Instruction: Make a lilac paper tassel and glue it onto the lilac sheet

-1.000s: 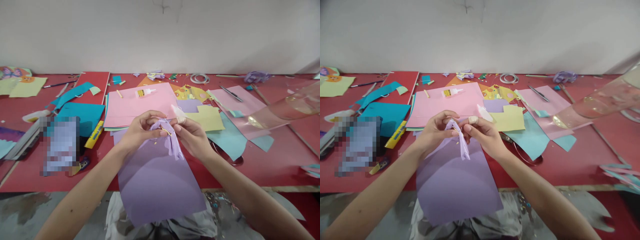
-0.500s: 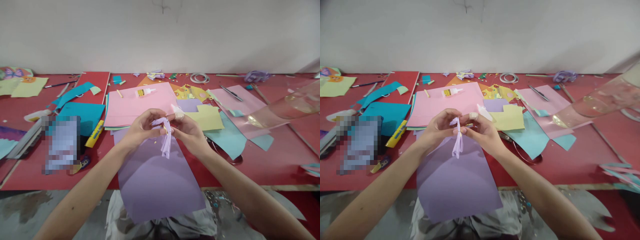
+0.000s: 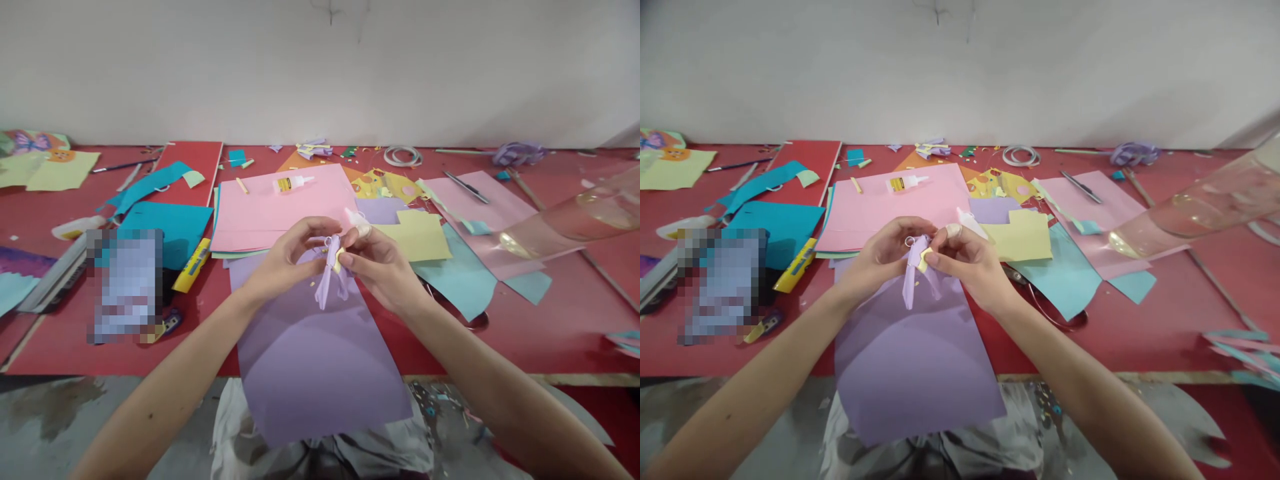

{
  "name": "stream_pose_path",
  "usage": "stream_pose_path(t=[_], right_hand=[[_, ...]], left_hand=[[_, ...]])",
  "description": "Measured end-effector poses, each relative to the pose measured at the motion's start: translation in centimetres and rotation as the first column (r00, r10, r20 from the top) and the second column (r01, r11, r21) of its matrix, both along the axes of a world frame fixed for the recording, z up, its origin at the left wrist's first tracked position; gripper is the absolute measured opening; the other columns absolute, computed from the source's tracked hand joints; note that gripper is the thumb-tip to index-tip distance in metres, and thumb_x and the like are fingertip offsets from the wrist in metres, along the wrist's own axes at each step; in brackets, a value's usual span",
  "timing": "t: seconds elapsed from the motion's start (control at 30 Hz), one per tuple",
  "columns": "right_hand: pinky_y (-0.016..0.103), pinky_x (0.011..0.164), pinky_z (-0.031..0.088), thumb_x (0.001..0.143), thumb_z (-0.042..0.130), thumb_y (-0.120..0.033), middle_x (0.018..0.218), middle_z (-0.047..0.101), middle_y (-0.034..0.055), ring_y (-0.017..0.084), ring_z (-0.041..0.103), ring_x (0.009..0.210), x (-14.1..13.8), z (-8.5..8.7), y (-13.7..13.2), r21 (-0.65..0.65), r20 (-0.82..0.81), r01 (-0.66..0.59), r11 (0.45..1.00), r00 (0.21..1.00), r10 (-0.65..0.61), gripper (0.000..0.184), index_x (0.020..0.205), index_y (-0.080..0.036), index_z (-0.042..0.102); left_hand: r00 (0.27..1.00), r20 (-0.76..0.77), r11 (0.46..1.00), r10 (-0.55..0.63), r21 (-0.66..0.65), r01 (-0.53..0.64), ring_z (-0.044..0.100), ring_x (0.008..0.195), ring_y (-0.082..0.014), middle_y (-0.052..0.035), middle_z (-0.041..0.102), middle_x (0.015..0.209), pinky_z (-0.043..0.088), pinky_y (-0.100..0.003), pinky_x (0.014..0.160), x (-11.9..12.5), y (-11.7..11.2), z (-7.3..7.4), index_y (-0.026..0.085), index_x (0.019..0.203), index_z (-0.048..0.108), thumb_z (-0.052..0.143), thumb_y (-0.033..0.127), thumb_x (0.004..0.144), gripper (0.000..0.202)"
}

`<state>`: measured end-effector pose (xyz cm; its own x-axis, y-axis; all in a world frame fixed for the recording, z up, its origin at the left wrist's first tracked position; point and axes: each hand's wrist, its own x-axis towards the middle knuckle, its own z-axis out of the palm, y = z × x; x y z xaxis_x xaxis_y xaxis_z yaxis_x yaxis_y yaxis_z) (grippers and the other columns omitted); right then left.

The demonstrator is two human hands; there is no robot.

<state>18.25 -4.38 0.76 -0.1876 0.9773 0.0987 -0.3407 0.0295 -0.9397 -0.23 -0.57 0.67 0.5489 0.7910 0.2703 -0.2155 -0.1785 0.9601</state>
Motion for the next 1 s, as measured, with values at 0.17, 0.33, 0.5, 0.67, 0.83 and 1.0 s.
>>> stream_pose_path(t=[0.17,0.33,0.5,0.67,0.83,1.0], right_hand=[[0.026,0.069,0.048,0.079,0.084,-0.028,0.081,0.068,-0.0022,0.013,0.061,0.075,0.6,0.2,0.2,-0.009,0.194,0.008,1.0,0.981,-0.006,0.018,0.082,-0.022,0.068],[0.029,0.072,0.049,0.078,0.082,-0.032,0.081,0.067,-0.0003,0.015,0.062,0.077,0.5,0.2,0.2,-0.055,0.427,-0.009,0.998,0.904,0.032,0.018,0.08,-0.02,0.068],[0.034,0.078,0.053,0.077,0.078,-0.033,0.08,0.069,0.0008,0.018,0.067,0.08,-0.4,-0.5,-0.3,-0.081,0.612,-0.032,0.996,0.787,0.075,0.019,0.086,-0.021,0.066],[0.035,0.083,0.054,0.084,0.073,-0.03,0.088,0.072,0.001,0.019,0.069,0.086,-0.9,-1.0,-1.0,-0.001,0.739,-0.079,0.997,0.671,0.054,0.013,0.092,-0.022,0.066],[0.034,0.081,0.054,0.088,0.07,-0.023,0.09,0.075,0.0016,0.02,0.071,0.087,-1.1,-0.5,-1.6,0.098,0.842,-0.146,0.984,0.539,-0.004,0.005,0.093,-0.022,0.068],[0.037,0.084,0.053,0.094,0.065,-0.017,0.096,0.075,0.0047,0.022,0.07,0.092,-1.0,-0.3,-1.8,0.248,0.905,-0.272,0.93,0.408,-0.122,0.007,0.096,-0.021,0.069]], left_hand=[[0.981,-0.102,0.982,0.164,-0.075,-0.172,0.067,0.109,-0.0194,-0.0061,0.07,0.116,0.053,-0.035,0.098,-0.9,1.2,0.3,0.019,0.11,0.066,0.073,0.02,0.082,0.029],[0.831,-0.35,0.902,0.432,0.181,-0.393,0.07,0.099,-0.0191,-0.0056,0.075,0.101,0.054,-0.033,0.093,-3.8,-1.0,2.0,0.018,0.096,0.071,0.062,0.03,0.095,0.015],[0.759,-0.378,0.742,0.531,0.64,-0.2,0.067,0.096,-0.017,-0.0034,0.076,0.096,0.052,-0.031,0.089,-5.4,-7.1,1.2,0.018,0.097,0.071,0.061,0.019,0.098,0.01],[0.721,-0.421,0.644,0.55,0.764,-0.045,0.065,0.11,-0.0219,-0.0046,0.076,0.111,0.053,-0.036,0.097,-3.9,-10.6,-1.7,0.016,0.113,0.068,0.058,0.015,0.099,0.018],[0.601,-0.536,0.604,0.592,0.789,0.108,0.06,0.122,-0.0284,-0.0096,0.071,0.126,0.05,-0.045,0.107,-3.0,-10.6,-2.8,0.01,0.128,0.062,0.056,0.034,0.102,0.036],[0.575,-0.561,0.607,0.595,0.783,0.137,0.059,0.124,-0.0279,-0.0094,0.069,0.131,0.047,-0.046,0.111,-2.9,-10.6,-3.0,0.01,0.13,0.061,0.053,0.038,0.102,0.04]])
